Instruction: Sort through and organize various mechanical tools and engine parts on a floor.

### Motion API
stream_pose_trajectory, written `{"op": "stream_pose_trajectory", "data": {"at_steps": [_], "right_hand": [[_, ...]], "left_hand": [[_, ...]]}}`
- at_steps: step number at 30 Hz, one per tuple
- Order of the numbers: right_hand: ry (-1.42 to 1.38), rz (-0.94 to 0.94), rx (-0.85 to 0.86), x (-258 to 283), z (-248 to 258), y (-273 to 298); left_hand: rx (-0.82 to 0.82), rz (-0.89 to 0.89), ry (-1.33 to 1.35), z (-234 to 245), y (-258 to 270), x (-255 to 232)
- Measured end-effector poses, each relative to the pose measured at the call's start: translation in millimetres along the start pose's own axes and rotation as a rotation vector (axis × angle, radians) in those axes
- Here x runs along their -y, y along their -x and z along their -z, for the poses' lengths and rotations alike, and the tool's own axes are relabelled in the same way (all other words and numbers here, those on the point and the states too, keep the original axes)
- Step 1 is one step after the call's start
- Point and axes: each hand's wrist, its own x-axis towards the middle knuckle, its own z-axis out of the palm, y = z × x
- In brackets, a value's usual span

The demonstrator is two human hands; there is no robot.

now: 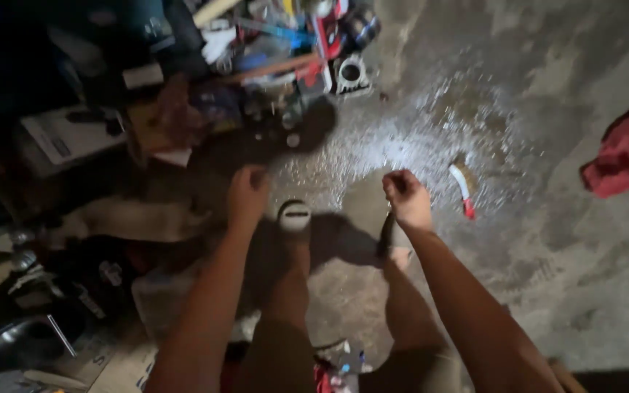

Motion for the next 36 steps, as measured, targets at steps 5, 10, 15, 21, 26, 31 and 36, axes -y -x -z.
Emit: {"op": "stream_pose_trajectory", "data": {"at_steps": [5, 10, 15, 21, 26, 31, 36], "right_hand": [[0.014, -0.068, 0.004, -14.3, -58.4, 1.6], [0.150, -0.136, -0.099, -144.8, -28.8, -14.9], [0.578, -0.304, -0.371, -273.8, 61.5, -26.1], [0.838, -0.340, -0.492, -392.4, 129.1, -38.1], [0.759, -0.385, -0.587, -398.6, 123.8, -51.2], [0.779, -0.607, -0.653, -424.7, 121.6, -62.1], [0.843, -0.552, -0.714, -455.7, 110.8, -52.5]], "left_hand": [[0.035, 0.058, 0.008, -4.8, -24.4, 41.9], [0.095, -0.043, -0.111, -35.8, -38.9, 103.9], [0.070, -0.294, -0.175, -80.0, -64.6, 143.8], [-0.001, -0.641, -0.151, -142.1, -89.8, 166.6], [0.324, -0.505, -0.076, -184.4, -102.0, 102.4], [0.528, -0.608, -0.074, -231.6, -123.9, 26.8], [0.574, -0.769, -0.083, -252.0, -119.9, -24.1]]}}
